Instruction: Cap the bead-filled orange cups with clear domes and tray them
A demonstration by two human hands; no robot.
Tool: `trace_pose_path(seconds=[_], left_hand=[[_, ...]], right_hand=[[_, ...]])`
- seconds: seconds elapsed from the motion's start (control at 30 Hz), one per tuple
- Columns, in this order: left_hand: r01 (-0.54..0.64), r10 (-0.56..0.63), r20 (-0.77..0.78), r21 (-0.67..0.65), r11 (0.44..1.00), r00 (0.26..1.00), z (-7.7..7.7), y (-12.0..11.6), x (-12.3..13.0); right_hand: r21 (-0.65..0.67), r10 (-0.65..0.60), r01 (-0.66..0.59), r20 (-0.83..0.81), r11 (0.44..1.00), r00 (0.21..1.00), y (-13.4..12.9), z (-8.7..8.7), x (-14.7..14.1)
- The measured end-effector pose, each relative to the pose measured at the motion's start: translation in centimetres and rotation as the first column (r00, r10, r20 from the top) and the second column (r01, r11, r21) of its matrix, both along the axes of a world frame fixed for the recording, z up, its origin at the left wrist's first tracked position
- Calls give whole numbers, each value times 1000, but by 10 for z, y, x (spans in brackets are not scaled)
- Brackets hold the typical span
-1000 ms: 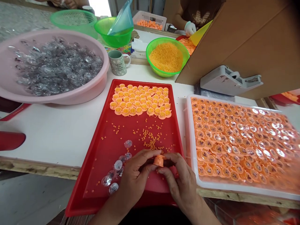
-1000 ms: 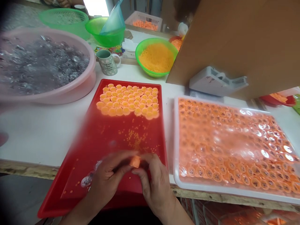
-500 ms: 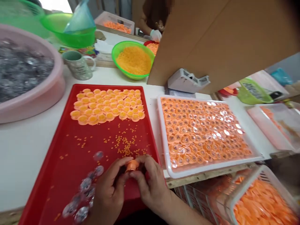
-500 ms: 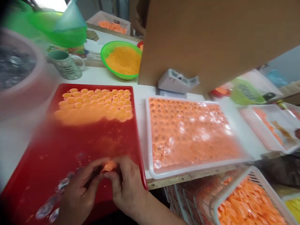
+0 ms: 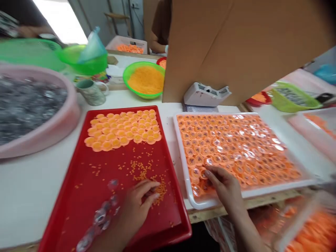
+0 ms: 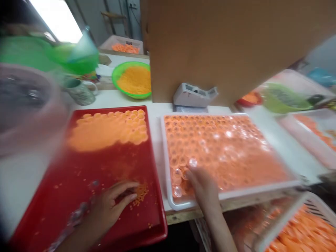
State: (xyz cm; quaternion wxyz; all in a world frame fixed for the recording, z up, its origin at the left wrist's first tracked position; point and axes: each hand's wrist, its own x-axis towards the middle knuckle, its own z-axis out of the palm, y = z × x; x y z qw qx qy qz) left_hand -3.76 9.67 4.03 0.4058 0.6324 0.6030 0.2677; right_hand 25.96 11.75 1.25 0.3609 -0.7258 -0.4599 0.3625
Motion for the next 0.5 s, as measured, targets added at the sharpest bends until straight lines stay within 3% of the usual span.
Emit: trace_pose_path(seconds=[0.1, 0.23, 0.3, 0.37, 0.5], left_hand=[[50, -21, -185, 154, 987, 983, 1, 25, -5], [-32, 120, -331, 259, 965, 936, -12, 82, -11], [-35, 150, -380, 292, 956, 913, -20, 110, -11], [10, 127, -423, 307, 952, 897, -26, 131, -9], [130, 43, -493, 311, 941, 869, -29, 145, -8]], right_hand=[[70, 72, -90, 228, 993, 971, 0, -8, -4], [254, -41, -76, 427, 964, 903, -9, 0, -16], [309, -32, -113, 430, 944, 902, -17, 7, -27], [331, 75, -217, 392, 918, 917, -24, 12, -42], [308, 319, -396, 271, 865, 908, -34, 16, -74]])
